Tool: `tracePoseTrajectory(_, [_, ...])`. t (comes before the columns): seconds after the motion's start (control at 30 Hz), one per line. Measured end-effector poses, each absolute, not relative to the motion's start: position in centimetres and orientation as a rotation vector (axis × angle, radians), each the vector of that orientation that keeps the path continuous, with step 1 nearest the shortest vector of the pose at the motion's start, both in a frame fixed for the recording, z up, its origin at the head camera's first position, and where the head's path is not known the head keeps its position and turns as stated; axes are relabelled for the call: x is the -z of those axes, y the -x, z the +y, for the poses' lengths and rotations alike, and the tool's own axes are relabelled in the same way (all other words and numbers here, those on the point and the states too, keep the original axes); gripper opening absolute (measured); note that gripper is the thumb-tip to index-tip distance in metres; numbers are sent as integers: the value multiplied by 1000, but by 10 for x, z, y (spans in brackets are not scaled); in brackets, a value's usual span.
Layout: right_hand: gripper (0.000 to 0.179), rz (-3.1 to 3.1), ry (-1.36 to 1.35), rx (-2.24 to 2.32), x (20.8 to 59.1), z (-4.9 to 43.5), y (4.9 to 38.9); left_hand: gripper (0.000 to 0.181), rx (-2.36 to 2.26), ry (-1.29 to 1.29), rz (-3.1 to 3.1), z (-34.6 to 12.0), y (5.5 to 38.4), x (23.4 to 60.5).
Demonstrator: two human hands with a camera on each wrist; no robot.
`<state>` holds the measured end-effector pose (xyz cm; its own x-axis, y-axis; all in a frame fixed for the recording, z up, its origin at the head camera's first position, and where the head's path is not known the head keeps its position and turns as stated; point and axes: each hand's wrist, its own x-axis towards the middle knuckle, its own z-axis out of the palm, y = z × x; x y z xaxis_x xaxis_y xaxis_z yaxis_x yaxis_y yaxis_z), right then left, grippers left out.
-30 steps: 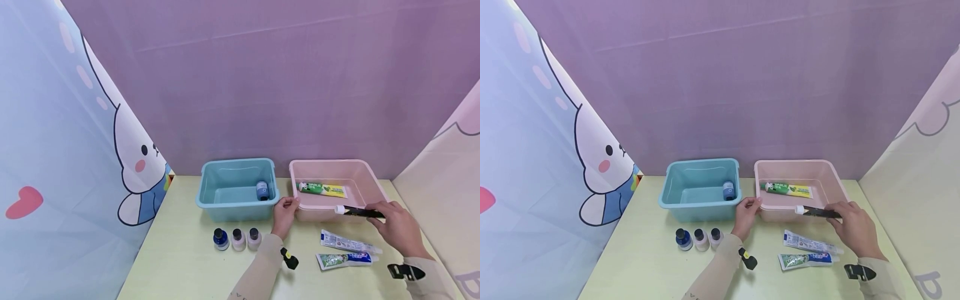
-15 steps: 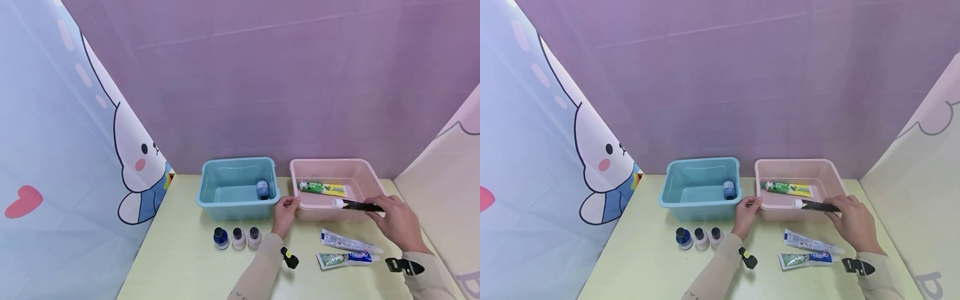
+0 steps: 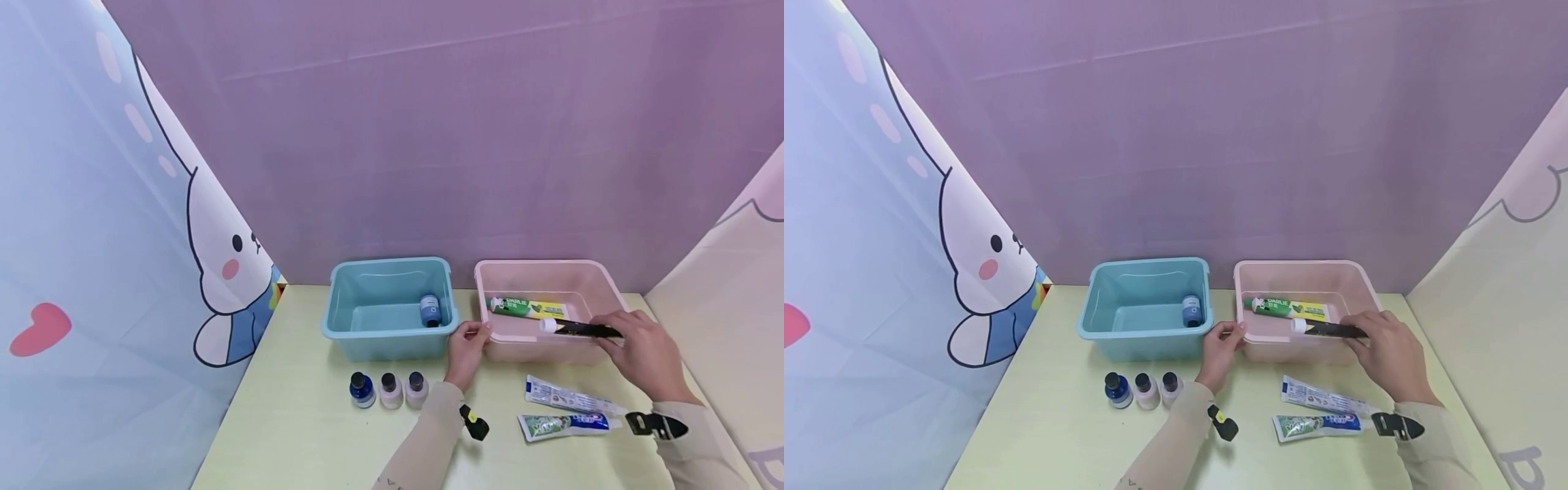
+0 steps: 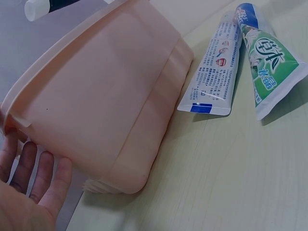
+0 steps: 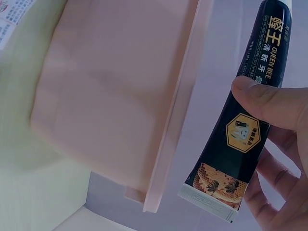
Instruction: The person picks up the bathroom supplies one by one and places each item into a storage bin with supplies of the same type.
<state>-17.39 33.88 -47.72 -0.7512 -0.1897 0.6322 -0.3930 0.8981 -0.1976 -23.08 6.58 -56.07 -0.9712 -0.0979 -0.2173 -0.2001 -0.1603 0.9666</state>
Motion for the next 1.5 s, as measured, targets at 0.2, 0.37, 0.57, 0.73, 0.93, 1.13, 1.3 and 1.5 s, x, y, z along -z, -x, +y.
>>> tracePoseTrajectory(0.2, [39,-2430,-424,-423,474,337,178,17,-2318,374,1980,67,231,561])
tracePoseTrajectory(0.37, [36,-2441,-418,-418,471,336,182,17,-2311,390,1983,68,231,560])
tracePoseTrajectory(0.57, [36,-2479,-417,-403,468,335,186,16,-2321,379,1984,68,230,560])
tracePoseTrajectory(0.73, [36,-2487,-421,-403,468,335,189,16,-2329,373,1986,68,229,559])
tracePoseTrajectory(0.93, [36,-2476,-443,-407,467,336,193,16,-2317,381,1994,68,229,558])
tracePoseTrajectory(1.13, [36,-2468,-482,-396,466,336,199,16,-2304,384,1998,67,229,556])
tracePoseTrajectory(1.3, [37,-2463,-520,-395,464,335,205,15,-2302,384,2002,67,229,556])
tracePoseTrajectory(1.5, [38,-2496,-513,-385,464,335,211,15,-2319,384,1990,67,229,558])
